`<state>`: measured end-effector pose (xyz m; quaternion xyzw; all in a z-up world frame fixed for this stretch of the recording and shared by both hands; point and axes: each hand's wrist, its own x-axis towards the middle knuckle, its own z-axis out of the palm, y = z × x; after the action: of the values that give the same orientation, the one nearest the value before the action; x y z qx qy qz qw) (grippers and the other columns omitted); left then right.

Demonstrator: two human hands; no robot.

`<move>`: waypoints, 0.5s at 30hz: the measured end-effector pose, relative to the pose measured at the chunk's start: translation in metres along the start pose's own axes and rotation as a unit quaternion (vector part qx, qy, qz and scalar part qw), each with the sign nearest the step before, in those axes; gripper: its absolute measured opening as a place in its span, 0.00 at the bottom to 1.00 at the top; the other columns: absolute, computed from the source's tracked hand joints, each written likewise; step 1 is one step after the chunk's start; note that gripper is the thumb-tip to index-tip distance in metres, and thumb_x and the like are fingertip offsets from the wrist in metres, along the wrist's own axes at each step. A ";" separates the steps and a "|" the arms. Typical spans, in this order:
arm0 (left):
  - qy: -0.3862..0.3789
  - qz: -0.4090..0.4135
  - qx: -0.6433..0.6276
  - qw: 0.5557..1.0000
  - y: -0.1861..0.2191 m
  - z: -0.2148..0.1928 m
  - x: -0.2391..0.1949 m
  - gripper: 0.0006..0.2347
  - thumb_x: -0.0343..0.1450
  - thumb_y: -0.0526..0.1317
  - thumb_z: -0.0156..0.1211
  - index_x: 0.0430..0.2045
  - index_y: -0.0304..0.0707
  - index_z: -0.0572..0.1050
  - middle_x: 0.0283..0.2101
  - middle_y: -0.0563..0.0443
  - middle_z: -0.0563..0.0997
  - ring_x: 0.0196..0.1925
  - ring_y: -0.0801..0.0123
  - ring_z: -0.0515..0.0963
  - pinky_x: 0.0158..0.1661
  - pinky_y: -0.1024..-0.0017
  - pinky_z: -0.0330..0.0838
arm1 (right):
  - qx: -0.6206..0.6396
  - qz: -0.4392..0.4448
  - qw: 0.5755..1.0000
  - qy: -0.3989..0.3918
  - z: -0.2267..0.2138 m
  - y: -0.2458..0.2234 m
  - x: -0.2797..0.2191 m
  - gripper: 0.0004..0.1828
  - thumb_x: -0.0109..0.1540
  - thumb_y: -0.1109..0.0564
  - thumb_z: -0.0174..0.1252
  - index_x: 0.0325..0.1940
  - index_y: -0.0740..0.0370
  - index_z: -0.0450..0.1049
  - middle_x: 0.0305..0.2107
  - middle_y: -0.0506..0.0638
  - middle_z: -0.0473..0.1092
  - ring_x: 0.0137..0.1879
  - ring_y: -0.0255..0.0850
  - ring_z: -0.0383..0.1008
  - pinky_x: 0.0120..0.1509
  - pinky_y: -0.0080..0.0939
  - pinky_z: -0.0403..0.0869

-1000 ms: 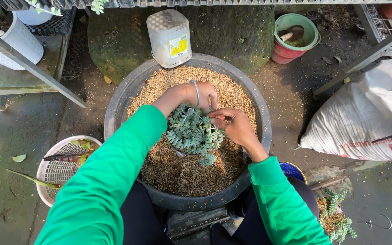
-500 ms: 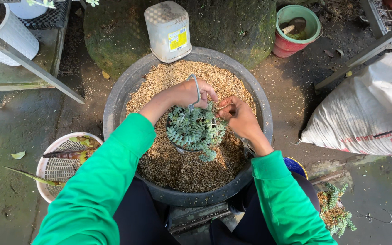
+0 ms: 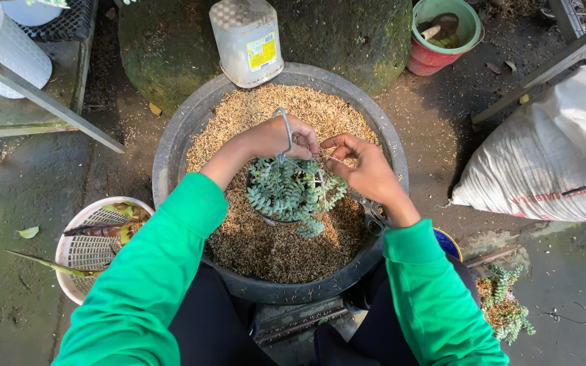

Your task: The person places succulent cuttings into a large pot filled with soil and rice hulls, using their hands to position the plants and secure them in the substrate.

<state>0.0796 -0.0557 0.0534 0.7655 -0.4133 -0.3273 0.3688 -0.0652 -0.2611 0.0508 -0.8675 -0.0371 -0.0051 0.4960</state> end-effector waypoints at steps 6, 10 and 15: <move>-0.010 0.003 -0.031 0.999 -0.008 0.003 0.000 0.05 0.72 0.34 0.67 0.39 0.36 0.84 0.31 0.45 0.83 0.33 0.63 0.78 0.37 0.66 0.65 | 0.123 -0.037 0.990 -0.059 0.001 0.010 0.009 0.19 0.72 0.72 0.46 0.64 0.74 0.74 0.37 0.65 0.78 0.39 0.47 0.82 0.42 0.40 0.74; -0.019 0.015 0.011 1.000 -0.011 0.002 -0.003 0.05 0.68 0.39 0.70 0.35 0.43 0.85 0.31 0.50 0.84 0.22 0.75 0.71 0.30 0.72 0.61 | 0.091 0.011 0.988 -0.125 -0.008 0.004 0.024 0.18 0.69 0.73 0.54 0.63 0.75 0.76 0.45 0.70 0.78 0.44 0.54 0.82 0.47 0.47 0.76; -0.049 -0.004 0.025 0.999 0.001 0.002 -0.009 0.06 0.70 0.38 0.72 0.38 0.42 0.86 0.32 0.48 0.86 0.18 0.76 0.70 0.26 0.77 0.61 | 0.042 0.054 0.959 -0.274 -0.015 0.010 0.051 0.24 0.67 0.69 0.61 0.68 0.70 0.75 0.38 0.58 0.77 0.44 0.51 0.79 0.54 0.49 0.75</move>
<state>0.0735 -0.0486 0.0555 0.7591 -0.4359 -0.3552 0.3281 -0.0135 -0.2756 0.0522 -0.8149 -0.1248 0.2609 0.5024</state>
